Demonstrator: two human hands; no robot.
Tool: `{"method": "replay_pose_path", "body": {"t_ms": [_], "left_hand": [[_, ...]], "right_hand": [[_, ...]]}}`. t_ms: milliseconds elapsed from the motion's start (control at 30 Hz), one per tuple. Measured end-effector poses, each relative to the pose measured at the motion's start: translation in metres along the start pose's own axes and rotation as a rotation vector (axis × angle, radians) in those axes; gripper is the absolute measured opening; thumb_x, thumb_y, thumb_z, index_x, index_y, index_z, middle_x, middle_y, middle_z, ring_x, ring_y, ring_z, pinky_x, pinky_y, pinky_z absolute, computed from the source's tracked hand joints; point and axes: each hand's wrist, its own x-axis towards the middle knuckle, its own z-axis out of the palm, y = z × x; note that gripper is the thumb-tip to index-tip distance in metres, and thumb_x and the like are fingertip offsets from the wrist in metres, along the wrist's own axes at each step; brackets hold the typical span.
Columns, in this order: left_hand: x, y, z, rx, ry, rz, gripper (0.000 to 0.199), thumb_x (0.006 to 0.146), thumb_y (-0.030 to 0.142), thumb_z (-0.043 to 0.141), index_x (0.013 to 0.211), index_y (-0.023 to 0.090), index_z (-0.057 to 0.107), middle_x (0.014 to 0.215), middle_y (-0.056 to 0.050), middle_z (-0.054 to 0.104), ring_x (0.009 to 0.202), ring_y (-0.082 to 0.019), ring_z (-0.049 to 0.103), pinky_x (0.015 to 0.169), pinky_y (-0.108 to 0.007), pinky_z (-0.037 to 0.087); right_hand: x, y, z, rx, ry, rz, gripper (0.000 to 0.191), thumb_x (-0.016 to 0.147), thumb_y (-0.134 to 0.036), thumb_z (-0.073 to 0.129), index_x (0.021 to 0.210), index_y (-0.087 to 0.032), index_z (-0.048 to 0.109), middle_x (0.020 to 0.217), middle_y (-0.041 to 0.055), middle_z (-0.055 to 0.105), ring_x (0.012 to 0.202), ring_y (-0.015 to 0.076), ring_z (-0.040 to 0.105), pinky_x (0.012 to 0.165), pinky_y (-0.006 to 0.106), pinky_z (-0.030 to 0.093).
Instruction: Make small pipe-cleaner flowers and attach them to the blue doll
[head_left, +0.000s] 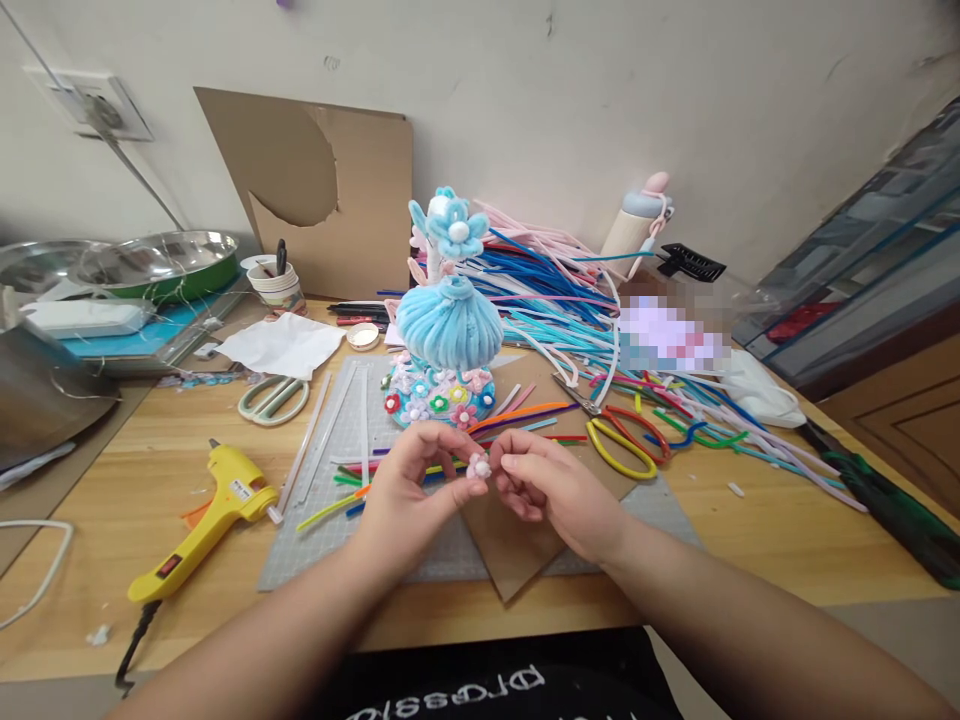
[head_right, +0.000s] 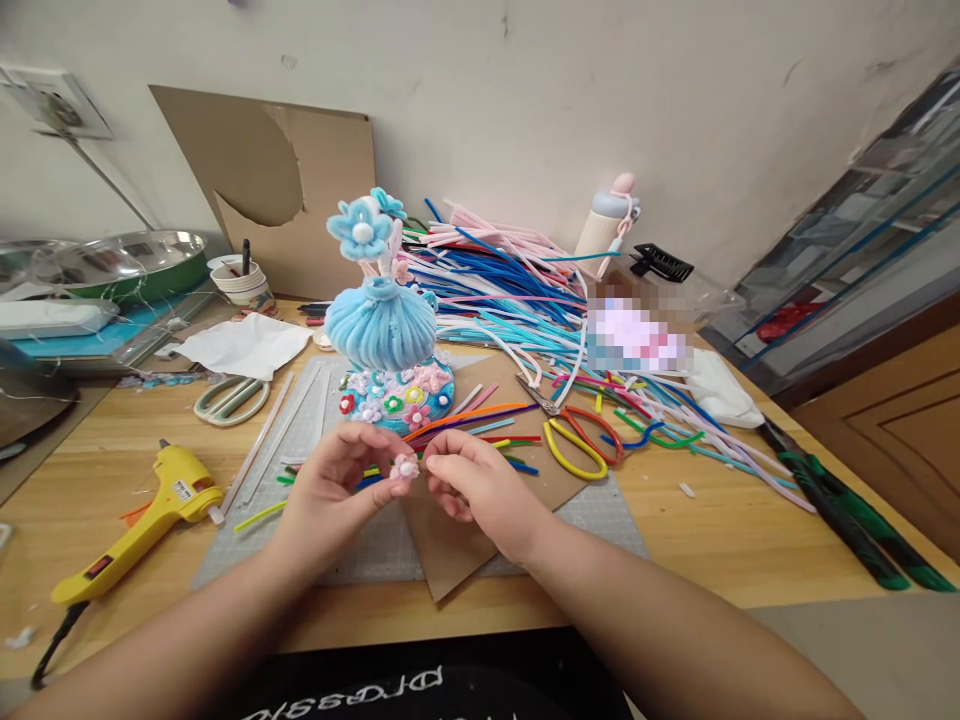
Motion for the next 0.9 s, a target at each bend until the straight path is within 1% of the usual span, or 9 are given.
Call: {"method": "replay_pose_path", "body": {"t_ms": [100,167,233,333,433,567,633,767,900], "left_hand": [[0.003,0.000,-0.001,-0.081,0.001,-0.078,0.027,0.072,0.018,0.073,0.089,0.020,0.053,0.086,-0.002,0.063,0.081,-0.014,0.058,0.069,-0.025,0.045],[0.004,-0.001,0.000,-0.110,-0.021,-0.104,0.026,0.071,0.018,0.073,0.089,0.019,0.054,0.087,-0.002,0.061,0.081,-0.014,0.057,0.069,-0.024,0.044],[0.003,-0.001,0.000,-0.173,-0.052,-0.140,0.029,0.070,0.020,0.074,0.093,0.019,0.056,0.090,-0.003,0.060,0.084,-0.014,0.056,0.070,-0.025,0.045],[0.004,0.001,0.002,-0.285,-0.076,-0.242,0.031,0.071,0.026,0.073,0.097,0.018,0.058,0.092,-0.003,0.060,0.088,-0.015,0.056,0.075,-0.026,0.045],[0.006,0.005,0.004,-0.287,-0.069,-0.343,0.025,0.072,0.027,0.072,0.091,0.015,0.062,0.086,-0.003,0.062,0.083,-0.014,0.056,0.073,-0.024,0.044],[0.008,0.006,0.004,-0.277,-0.075,-0.427,0.019,0.071,0.028,0.073,0.080,0.014,0.064,0.075,-0.001,0.062,0.064,-0.009,0.052,0.060,-0.021,0.041],[0.007,0.004,0.004,-0.304,-0.089,-0.464,0.019,0.071,0.029,0.072,0.078,0.013,0.065,0.072,0.000,0.061,0.059,-0.007,0.049,0.057,-0.021,0.040],[0.006,0.001,0.002,-0.352,-0.117,-0.512,0.020,0.072,0.031,0.072,0.078,0.013,0.065,0.069,0.001,0.061,0.057,-0.007,0.048,0.057,-0.021,0.039],[0.006,-0.001,0.001,-0.361,-0.126,-0.527,0.020,0.072,0.031,0.071,0.075,0.012,0.065,0.067,0.001,0.061,0.055,-0.007,0.048,0.056,-0.021,0.038]], "right_hand": [[0.000,0.001,0.002,-0.038,-0.046,-0.007,0.022,0.074,-0.038,0.057,0.075,-0.017,0.051,0.061,-0.0040,0.051,0.043,0.0051,0.037,0.041,0.019,0.019],[0.000,0.003,0.003,-0.083,-0.038,-0.043,0.023,0.075,-0.038,0.058,0.072,-0.017,0.050,0.058,-0.0052,0.047,0.044,0.0050,0.035,0.041,0.019,0.020],[0.000,0.004,0.003,-0.163,0.019,-0.109,0.024,0.076,-0.038,0.058,0.068,-0.018,0.047,0.053,-0.0068,0.042,0.044,0.0056,0.034,0.042,0.020,0.022],[0.000,0.005,0.002,-0.332,0.123,-0.229,0.025,0.078,-0.035,0.056,0.063,-0.019,0.044,0.053,-0.0066,0.039,0.048,0.0074,0.033,0.045,0.021,0.025],[-0.001,0.007,0.002,-0.486,0.176,-0.309,0.023,0.079,-0.029,0.053,0.061,-0.019,0.042,0.057,-0.0050,0.041,0.052,0.0089,0.035,0.048,0.022,0.029],[-0.002,0.010,0.002,-0.625,0.175,-0.355,0.021,0.080,-0.025,0.051,0.062,-0.019,0.042,0.057,-0.0046,0.041,0.052,0.0093,0.037,0.047,0.021,0.029],[-0.003,0.010,0.001,-0.660,0.164,-0.384,0.020,0.082,-0.024,0.049,0.064,-0.019,0.043,0.058,-0.0045,0.042,0.052,0.0091,0.037,0.047,0.021,0.029],[-0.005,0.011,-0.001,-0.706,0.133,-0.458,0.019,0.085,-0.023,0.047,0.067,-0.019,0.045,0.061,-0.0036,0.045,0.055,0.0096,0.039,0.049,0.021,0.032],[-0.005,0.011,-0.001,-0.745,0.130,-0.507,0.019,0.085,-0.022,0.047,0.067,-0.019,0.046,0.060,-0.0035,0.047,0.054,0.0094,0.041,0.049,0.020,0.032]]}}
